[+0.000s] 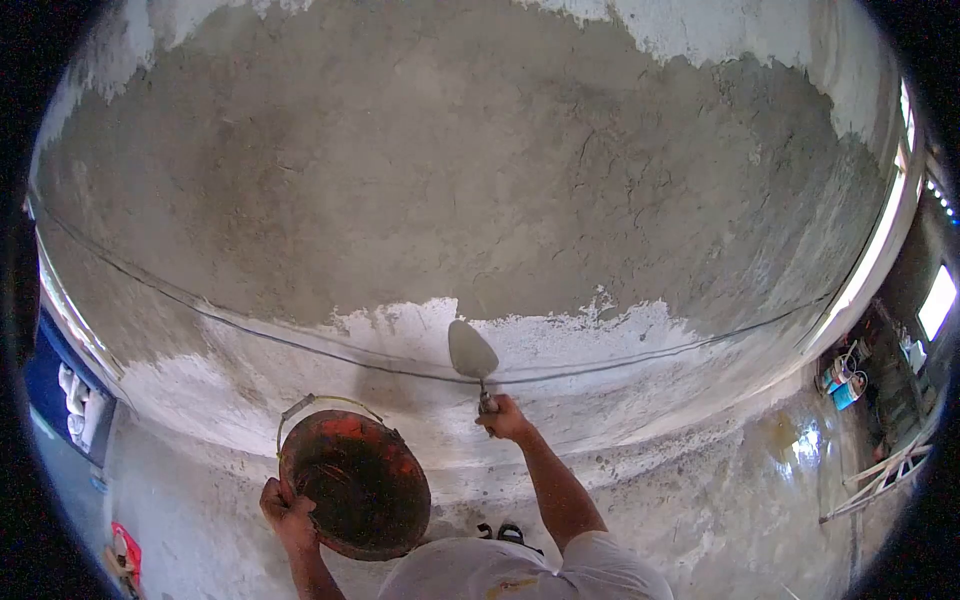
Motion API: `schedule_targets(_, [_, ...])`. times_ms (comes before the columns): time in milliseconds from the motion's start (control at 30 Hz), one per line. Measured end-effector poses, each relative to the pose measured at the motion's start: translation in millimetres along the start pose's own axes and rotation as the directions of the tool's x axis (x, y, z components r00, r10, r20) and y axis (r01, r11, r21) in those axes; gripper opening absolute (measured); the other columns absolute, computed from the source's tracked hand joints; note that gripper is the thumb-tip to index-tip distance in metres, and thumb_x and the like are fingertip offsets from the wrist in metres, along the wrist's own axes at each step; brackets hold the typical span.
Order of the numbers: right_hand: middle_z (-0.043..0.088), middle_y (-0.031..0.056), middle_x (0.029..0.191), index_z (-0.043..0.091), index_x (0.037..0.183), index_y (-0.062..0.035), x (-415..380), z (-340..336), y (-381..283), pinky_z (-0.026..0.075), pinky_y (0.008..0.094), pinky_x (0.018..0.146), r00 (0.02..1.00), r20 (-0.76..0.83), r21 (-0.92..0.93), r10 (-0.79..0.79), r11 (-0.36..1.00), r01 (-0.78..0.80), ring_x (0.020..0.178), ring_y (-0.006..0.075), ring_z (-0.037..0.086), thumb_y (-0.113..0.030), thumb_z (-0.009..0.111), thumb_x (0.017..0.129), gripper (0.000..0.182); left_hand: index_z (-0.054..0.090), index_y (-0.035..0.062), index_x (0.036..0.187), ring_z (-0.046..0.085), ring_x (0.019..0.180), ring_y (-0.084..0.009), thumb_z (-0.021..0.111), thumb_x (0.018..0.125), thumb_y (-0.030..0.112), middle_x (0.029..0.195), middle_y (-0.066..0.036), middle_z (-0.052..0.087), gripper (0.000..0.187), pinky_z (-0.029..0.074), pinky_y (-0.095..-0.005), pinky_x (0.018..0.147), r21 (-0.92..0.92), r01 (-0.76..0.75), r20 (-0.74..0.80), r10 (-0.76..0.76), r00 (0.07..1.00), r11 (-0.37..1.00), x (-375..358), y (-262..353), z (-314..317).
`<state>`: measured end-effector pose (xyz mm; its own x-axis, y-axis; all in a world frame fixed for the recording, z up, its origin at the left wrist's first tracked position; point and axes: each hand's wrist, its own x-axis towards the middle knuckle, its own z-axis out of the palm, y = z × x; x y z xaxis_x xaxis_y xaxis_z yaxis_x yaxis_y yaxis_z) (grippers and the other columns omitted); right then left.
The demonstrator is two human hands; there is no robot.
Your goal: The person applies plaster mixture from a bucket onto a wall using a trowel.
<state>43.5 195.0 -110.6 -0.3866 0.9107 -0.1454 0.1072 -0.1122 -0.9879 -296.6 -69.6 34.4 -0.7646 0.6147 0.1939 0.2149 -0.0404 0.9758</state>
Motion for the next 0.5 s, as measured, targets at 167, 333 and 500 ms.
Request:
schedule_targets(167, [0.051, 0.0050, 0.052, 0.054, 0.071, -0.0049, -12, 0, -5, 0.039, 0.0315, 0.039, 0.968, -0.003, 0.150, -0.252, 0.957, 0.250, 0.040, 0.0161, 0.049, 0.003, 0.073, 0.079, 0.022, 0.031, 0.0100, 0.064, 0.030, 0.060, -0.0092, 0.057, 0.051, -0.004, 0.065, 0.005, 0.030, 0.032, 0.026, -0.0286, 0.054, 0.015, -0.019, 0.027, 0.019, 0.999, 1.000, 1, -16, -7])
schedule_targets(333, [0.051, 0.0054, 0.053, 0.054, 0.071, -0.0049, 23, 2, -49, 0.038, 0.0322, 0.039, 0.978, 0.072, 0.324, -0.196, 0.932, 0.163, 0.040, 0.0173, 0.049, 0.000, 0.072, 0.079, 0.020, 0.030, 0.0119, 0.065, 0.030, 0.062, -0.0105, 0.057, 0.049, -0.002, 0.067, 0.005, 0.030, 0.034, 0.027, -0.0287, 0.057, -0.036, 0.042, 0.021, -0.042, 0.999, 0.998, -6, -9, -1])
schedule_targets(500, [0.054, 0.0035, 0.055, 0.054, 0.070, -0.0060, 45, 20, -18, 0.040, 0.0336, 0.041, 0.982, 0.173, -0.052, -0.079, 0.995, 0.090, 0.043, 0.0156, 0.051, -0.004, 0.074, 0.079, 0.023, 0.030, 0.0103, 0.063, 0.030, 0.059, -0.0093, 0.057, 0.050, -0.005, 0.064, 0.005, 0.030, 0.034, 0.025, -0.0294, 0.054, -0.028, 0.024, 0.021, -0.023, 1.000, 0.999, -4, -9, -12])
